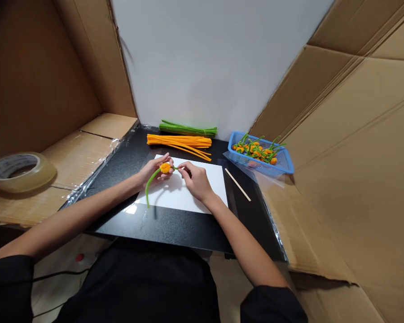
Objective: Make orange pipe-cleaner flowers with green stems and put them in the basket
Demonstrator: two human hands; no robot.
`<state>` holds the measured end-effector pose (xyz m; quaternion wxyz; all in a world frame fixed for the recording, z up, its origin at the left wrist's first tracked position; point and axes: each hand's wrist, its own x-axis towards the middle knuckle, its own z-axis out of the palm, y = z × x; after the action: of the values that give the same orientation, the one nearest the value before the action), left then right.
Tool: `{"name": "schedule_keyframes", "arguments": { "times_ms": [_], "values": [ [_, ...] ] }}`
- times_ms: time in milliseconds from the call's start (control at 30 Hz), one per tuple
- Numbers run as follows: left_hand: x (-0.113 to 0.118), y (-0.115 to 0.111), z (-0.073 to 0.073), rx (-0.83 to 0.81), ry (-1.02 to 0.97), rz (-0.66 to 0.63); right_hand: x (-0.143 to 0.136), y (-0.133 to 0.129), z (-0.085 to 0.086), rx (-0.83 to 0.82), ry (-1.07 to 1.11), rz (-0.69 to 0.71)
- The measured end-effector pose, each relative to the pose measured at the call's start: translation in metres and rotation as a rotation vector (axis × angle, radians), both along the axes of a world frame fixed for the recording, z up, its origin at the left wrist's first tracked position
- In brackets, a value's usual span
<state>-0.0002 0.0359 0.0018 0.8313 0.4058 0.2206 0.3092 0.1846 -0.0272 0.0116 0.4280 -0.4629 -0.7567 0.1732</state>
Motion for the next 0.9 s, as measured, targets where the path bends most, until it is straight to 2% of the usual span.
{"name": "schedule_keyframes", "arguments": {
  "times_ms": [167,267,467,667,833,900],
  "values": [
    [0.003,-0.006,0.0,-0.04,-0.092,-0.075,-0.004,-0.002,-0.003,-0.041,0.008,0.047],
    [0.006,-0.006,-0.003,-0.011,-0.076,-0.05,-0.004,-0.002,-0.004,-0.047,-0.002,0.072],
    [0.009,-0.003,-0.006,-0.009,0.01,0.091,-0.012,-0.006,0.001,-0.061,-0.041,0.057],
    [0.015,-0.003,-0.007,-0.006,0.139,0.3,-0.023,-0.011,0.003,-0.184,0.07,0.055],
    [0.021,-0.007,-0.016,0.165,0.254,0.549,-0.029,-0.012,-0.001,-0.285,0.2,0.131],
    [0.02,-0.007,-0.015,0.195,0.246,0.575,-0.029,-0.012,-0.002,-0.298,0.222,0.143]
  ]
}}
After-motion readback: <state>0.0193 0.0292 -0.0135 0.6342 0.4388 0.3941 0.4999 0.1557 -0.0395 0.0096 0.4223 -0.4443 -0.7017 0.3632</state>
